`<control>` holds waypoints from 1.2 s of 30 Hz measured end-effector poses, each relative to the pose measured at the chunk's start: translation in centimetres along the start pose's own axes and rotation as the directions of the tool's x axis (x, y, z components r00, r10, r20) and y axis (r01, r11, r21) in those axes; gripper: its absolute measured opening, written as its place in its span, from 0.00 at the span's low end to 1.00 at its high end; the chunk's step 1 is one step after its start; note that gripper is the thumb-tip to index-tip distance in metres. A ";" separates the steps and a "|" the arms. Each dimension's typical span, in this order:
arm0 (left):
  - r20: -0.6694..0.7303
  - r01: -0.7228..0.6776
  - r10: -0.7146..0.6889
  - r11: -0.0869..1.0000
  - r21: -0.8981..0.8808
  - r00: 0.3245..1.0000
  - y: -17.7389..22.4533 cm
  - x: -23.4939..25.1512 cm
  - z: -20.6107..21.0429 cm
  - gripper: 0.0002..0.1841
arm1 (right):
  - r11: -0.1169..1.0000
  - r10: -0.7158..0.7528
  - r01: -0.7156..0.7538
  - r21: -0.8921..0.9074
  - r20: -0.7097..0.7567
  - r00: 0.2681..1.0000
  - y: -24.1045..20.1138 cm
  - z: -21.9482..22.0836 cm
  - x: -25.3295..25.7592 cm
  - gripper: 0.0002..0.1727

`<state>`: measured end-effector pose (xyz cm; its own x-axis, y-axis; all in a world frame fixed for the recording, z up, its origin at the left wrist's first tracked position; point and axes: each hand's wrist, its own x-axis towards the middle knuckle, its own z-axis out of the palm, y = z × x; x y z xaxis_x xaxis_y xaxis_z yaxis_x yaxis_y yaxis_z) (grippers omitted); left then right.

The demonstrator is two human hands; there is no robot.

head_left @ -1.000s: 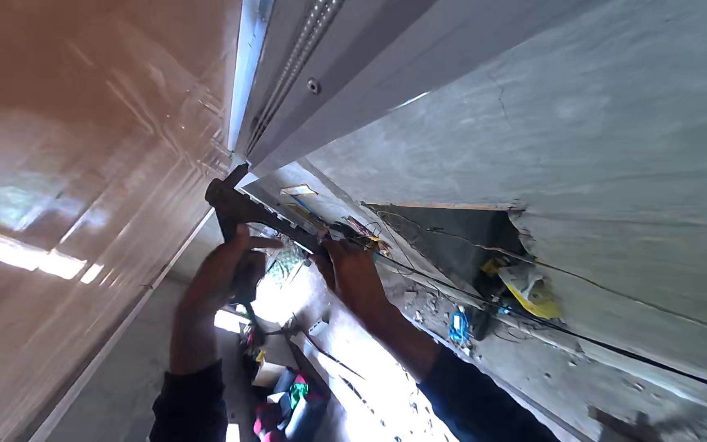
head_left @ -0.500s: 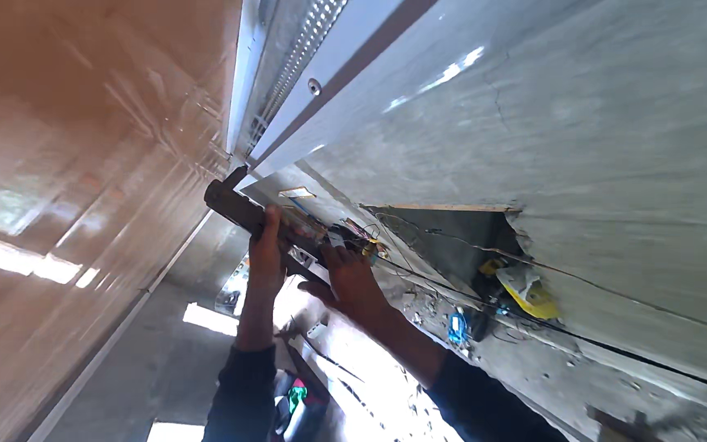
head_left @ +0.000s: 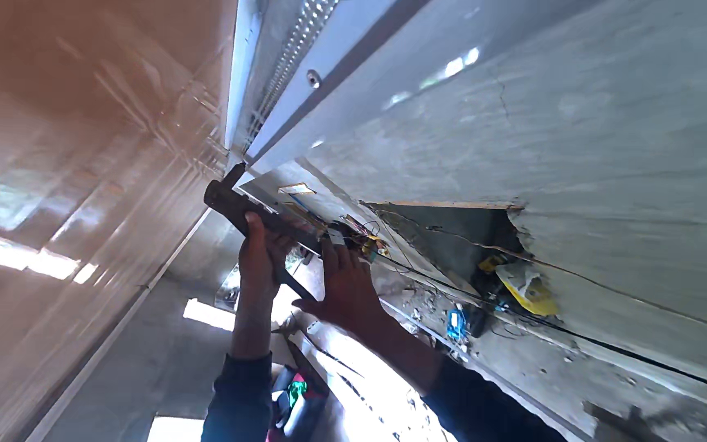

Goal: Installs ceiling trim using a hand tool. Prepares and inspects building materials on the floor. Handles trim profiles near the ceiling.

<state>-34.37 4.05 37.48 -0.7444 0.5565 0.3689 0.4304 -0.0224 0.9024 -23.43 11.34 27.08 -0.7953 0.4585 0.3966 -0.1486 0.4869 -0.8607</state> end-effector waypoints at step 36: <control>-0.123 -0.119 0.116 0.993 -0.020 0.986 -1.5 2.1 2.5 0.17 | 0.996 -0.082 0.084 0.044 -0.044 0.996 1.0 -1.0 1.4 0.35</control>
<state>-35.31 7.30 36.36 -0.7467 0.4437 0.4955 0.5055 -0.1056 0.8563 -24.06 13.21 27.08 -0.7540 0.4490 0.4794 -0.2405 0.4905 -0.8376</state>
